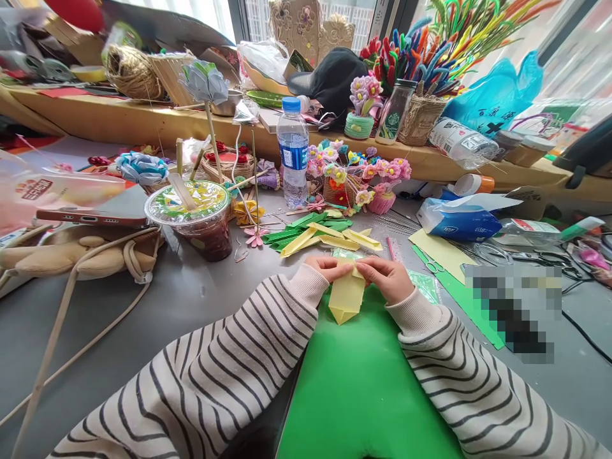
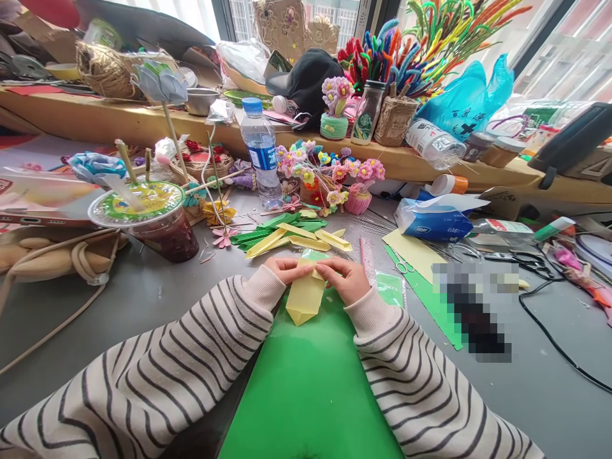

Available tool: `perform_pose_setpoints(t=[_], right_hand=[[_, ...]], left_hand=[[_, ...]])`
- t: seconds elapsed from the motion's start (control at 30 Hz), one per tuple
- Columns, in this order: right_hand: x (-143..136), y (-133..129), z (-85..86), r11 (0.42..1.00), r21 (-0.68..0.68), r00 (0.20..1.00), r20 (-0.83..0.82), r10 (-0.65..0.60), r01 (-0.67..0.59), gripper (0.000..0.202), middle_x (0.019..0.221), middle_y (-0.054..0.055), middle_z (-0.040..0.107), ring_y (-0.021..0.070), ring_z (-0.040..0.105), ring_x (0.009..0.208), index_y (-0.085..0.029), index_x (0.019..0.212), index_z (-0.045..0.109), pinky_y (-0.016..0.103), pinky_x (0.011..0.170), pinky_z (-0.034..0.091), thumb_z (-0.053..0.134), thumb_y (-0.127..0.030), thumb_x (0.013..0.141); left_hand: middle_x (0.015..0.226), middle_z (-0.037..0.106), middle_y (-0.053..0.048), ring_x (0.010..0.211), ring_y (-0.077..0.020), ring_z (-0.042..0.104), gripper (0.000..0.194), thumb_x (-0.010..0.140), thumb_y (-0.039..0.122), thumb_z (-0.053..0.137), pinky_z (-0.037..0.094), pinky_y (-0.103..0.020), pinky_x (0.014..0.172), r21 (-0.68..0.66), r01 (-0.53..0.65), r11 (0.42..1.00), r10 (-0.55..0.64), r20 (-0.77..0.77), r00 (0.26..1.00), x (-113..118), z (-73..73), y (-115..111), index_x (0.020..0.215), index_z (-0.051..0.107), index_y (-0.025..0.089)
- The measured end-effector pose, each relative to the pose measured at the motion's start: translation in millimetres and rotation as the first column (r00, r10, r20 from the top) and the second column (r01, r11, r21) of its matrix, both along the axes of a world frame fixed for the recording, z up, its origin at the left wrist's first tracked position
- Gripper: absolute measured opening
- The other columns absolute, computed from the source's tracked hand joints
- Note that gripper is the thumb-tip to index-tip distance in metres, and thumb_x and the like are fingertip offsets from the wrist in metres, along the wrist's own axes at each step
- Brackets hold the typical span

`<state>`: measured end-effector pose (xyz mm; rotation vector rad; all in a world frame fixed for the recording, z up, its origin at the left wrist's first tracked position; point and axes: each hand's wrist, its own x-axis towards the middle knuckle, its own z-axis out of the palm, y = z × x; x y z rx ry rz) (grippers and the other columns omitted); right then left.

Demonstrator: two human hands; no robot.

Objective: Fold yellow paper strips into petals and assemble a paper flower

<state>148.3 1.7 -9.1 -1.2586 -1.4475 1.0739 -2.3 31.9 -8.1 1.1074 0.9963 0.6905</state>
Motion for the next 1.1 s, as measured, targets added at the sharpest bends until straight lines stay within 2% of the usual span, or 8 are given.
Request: perform_pose_setpoints(t=[0.4,0.63,0.87,1.1], right_hand=[[1.6,1.2,-3.4,1.0,0.002,1.0,0.009,0.01,-0.01,0.023,0.065,0.002,0.056,0.0076,0.046,0.048,-0.014,0.07,0.063,0.021,0.045,0.043,0.057,-0.036,0.065],[1.2,0.5,-3.3,0.999,0.029,0.999,0.046,-0.022,0.02,0.022,0.064,0.003,0.056,0.0088,0.048,0.05,-0.014,0.067,0.063,0.022,0.044,0.042,0.057,-0.035,0.064],[-0.3,-0.9,-2.1,0.988,0.138,0.984,0.158,-0.086,0.065,0.019,0.066,0.004,0.059,0.0138,0.053,0.062,-0.015,0.066,0.062,0.024,0.051,0.042,0.057,-0.033,0.065],[-0.7,-1.6,-0.1,0.989,0.128,0.982,0.165,-0.09,0.069,0.018,0.066,0.004,0.058,0.0133,0.052,0.063,-0.014,0.066,0.061,0.024,0.056,0.042,0.056,-0.032,0.066]], left_hand=[[0.069,0.063,-0.005,0.064,-0.0146,0.057,0.033,0.049,0.036,0.067,0.044,-0.026,0.063,-0.066,0.018,0.998,-0.018,0.009,1.0,-0.3,2.7,-1.6,0.072,0.065,0.013],[0.07,0.064,-0.005,0.068,-0.0163,0.057,0.036,0.042,0.033,0.071,0.044,-0.027,0.068,-0.099,0.003,0.995,-0.001,0.021,1.0,1.1,2.2,-1.5,0.072,0.066,0.014],[0.066,0.063,-0.005,0.064,-0.0166,0.056,0.037,0.04,0.038,0.069,0.043,-0.027,0.062,-0.047,-0.013,0.999,0.011,-0.043,0.999,2.6,-2.3,-0.5,0.068,0.066,0.013],[0.067,0.063,-0.004,0.064,-0.0151,0.056,0.036,0.04,0.037,0.07,0.042,-0.026,0.064,-0.042,0.024,0.999,-0.026,-0.057,0.998,2.4,-2.5,-0.2,0.067,0.065,0.013]])
